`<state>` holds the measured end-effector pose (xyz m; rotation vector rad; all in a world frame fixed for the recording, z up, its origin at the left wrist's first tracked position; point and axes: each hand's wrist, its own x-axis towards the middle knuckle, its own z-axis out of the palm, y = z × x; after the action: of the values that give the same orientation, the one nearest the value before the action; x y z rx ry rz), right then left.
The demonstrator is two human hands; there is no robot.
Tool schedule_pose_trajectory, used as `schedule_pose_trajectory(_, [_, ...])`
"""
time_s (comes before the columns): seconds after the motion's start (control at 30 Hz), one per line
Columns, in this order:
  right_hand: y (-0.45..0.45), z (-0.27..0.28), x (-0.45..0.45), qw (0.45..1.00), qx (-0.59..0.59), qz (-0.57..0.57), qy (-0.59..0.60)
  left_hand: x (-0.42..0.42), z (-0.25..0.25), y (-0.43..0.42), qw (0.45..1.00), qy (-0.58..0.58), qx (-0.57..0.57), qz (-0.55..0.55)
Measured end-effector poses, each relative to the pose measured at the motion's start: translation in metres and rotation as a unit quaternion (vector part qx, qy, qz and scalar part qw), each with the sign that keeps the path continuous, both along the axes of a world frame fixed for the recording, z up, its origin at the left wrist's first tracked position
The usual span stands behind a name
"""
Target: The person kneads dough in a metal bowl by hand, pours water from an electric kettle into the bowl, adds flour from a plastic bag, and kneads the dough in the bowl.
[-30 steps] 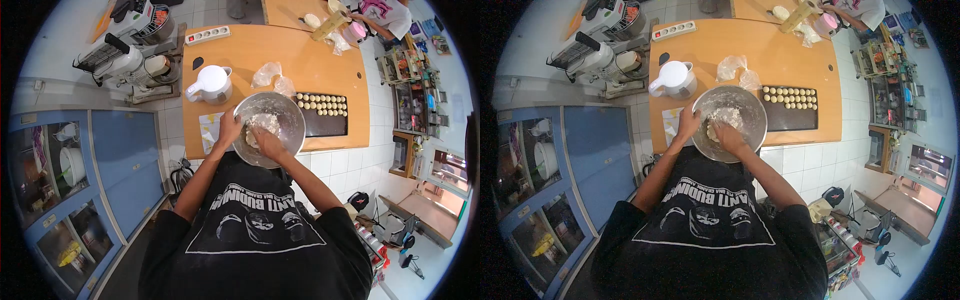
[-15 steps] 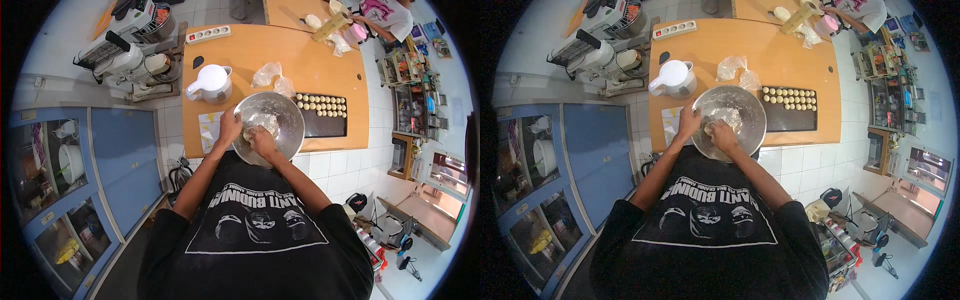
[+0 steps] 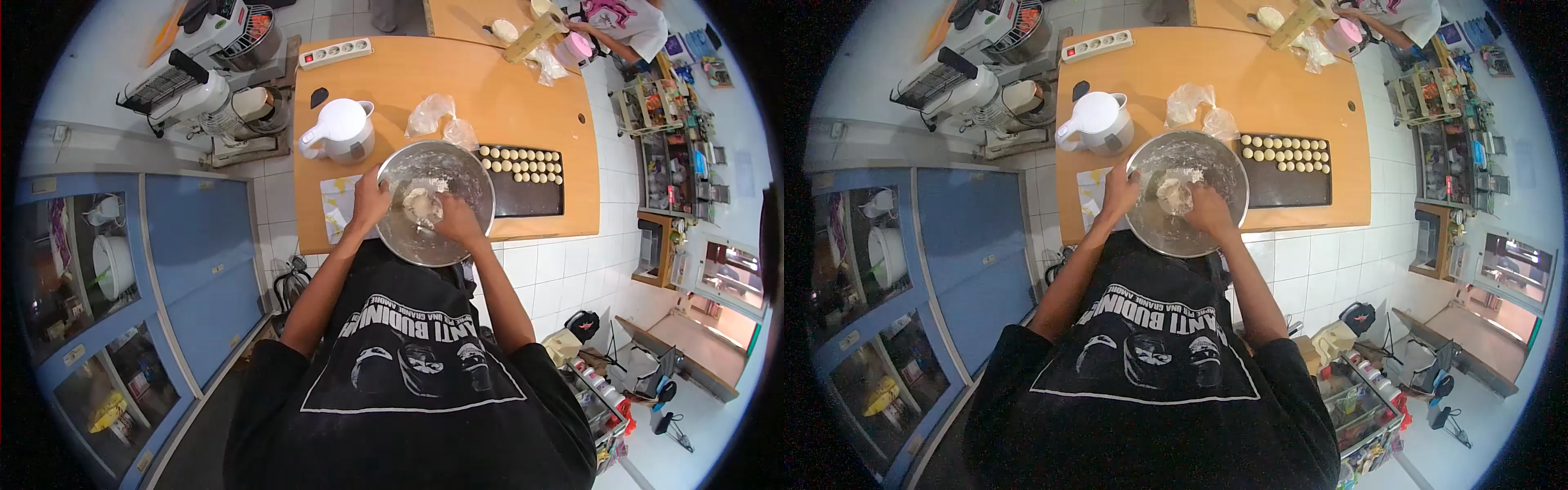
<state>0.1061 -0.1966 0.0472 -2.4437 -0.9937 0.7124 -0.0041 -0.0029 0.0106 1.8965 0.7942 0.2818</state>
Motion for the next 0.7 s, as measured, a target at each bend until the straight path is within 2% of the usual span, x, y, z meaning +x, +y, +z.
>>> schedule_pose_trajectory(0.03, [-0.007, -0.003, 0.006, 1.0, -0.001, -0.003, -0.001, 0.001, -0.003, 0.0, 1.0, -0.005, 0.009, 0.0])
schedule_pose_trajectory(0.1, [-0.012, -0.009, 0.02, 0.996, -0.026, 0.077, 0.028, 0.001, -0.005, 0.001, 1.0, -0.011, 0.018, -0.002])
schedule_pose_trajectory(0.23, [-0.006, -0.015, 0.025, 0.994, -0.042, 0.099, -0.002, 0.0, 0.001, 0.0, 1.0, -0.013, -0.008, 0.002])
schedule_pose_trajectory(0.3, [-0.001, -0.019, 0.017, 0.99, 0.079, 0.11, -0.041, 0.0, 0.004, -0.002, 1.0, -0.02, -0.006, 0.011])
schedule_pose_trajectory(0.4, [0.006, -0.046, 0.0, 0.988, 0.066, 0.133, -0.028, 0.0, 0.006, 0.0, 1.0, -0.022, -0.014, 0.004])
schedule_pose_trajectory(0.5, [0.016, -0.054, -0.019, 0.987, 0.038, 0.13, -0.092, 0.001, 0.002, 0.001, 1.0, -0.016, 0.005, 0.007])
schedule_pose_trajectory(0.7, [0.028, -0.058, -0.025, 0.988, 0.021, 0.114, -0.098, 0.004, 0.001, -0.001, 1.0, -0.015, 0.009, 0.003])
